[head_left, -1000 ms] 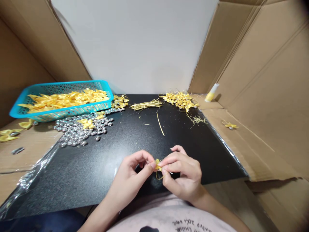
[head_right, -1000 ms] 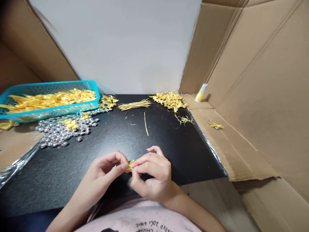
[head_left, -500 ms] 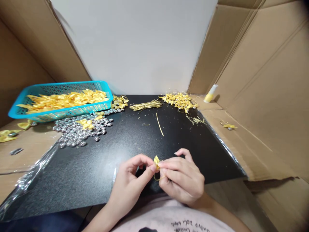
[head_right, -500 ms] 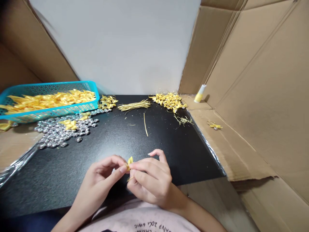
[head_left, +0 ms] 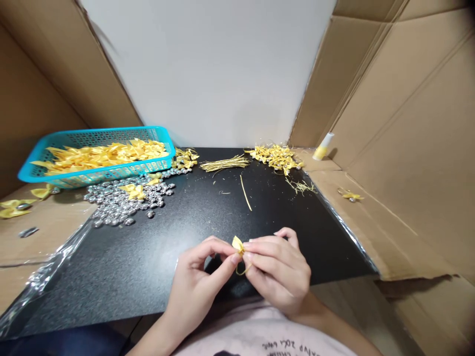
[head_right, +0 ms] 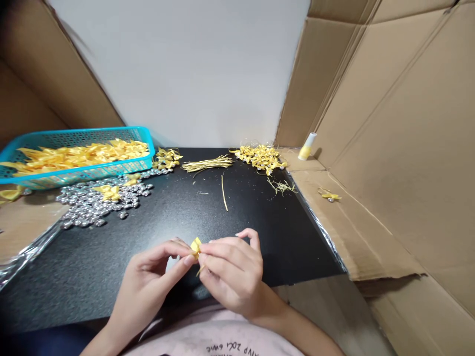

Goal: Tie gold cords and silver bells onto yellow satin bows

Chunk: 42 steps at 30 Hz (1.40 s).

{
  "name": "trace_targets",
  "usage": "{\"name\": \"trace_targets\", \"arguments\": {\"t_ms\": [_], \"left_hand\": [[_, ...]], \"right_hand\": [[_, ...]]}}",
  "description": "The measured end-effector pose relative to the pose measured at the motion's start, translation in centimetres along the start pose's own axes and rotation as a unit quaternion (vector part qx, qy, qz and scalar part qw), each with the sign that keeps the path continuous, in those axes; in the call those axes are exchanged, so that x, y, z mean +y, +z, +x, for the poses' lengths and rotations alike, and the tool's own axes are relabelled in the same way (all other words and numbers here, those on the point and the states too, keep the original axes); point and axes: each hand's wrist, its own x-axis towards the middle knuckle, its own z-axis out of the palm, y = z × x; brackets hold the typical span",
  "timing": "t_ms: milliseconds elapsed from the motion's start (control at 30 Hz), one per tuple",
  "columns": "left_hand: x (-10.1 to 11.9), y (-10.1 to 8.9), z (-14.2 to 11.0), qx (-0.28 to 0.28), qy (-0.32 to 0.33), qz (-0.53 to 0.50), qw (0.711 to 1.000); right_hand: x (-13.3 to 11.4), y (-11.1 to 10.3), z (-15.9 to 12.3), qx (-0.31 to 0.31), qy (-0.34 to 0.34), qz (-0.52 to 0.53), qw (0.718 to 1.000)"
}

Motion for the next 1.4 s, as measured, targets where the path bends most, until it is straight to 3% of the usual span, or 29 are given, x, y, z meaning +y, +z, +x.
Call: {"name": "trace_targets", "arguments": {"t_ms": [167,500,667,1000,1167,1300,1400], "left_hand": [[-0.1,-0.3,0.2,0.012,0.027,0.041,0.999],[0.0,-0.3,0.2,0.018,0.021,0.043,0.999],[0.1,0.1,0.2,0.010,0.005,0.011,1.000],[0.2,0.9,-0.2,-0.016,-0.018,-0.067,0.997],[0.0,0.7,0.1,0.002,-0.004,-0.058,0.998],[0.0,-0.7,0.4,0.035,0.058,0.020,0.997],[0.6,-1.9,1.0,-0.051,0.093,0.088,0.990]], "right_hand": [[0.1,0.2,0.6,-0.010,0.049,0.021,0.999],[0.2,-0.6,-0.2,-0.011,-0.014,0.004,1.000],[0.2,-0.8,-0.4,-0.037,-0.043,-0.003,0.998],[-0.1,-1.3,-0.3,-0.022,-0.082,-0.014,0.996],[0.1,-0.6,-0.1,-0.008,-0.024,0.017,1.000],[0.5,-1.1,0.4,-0.060,0.058,0.087,0.993],[1.1,-2.3,1.4,-0.131,0.086,0.099,0.983]]}}
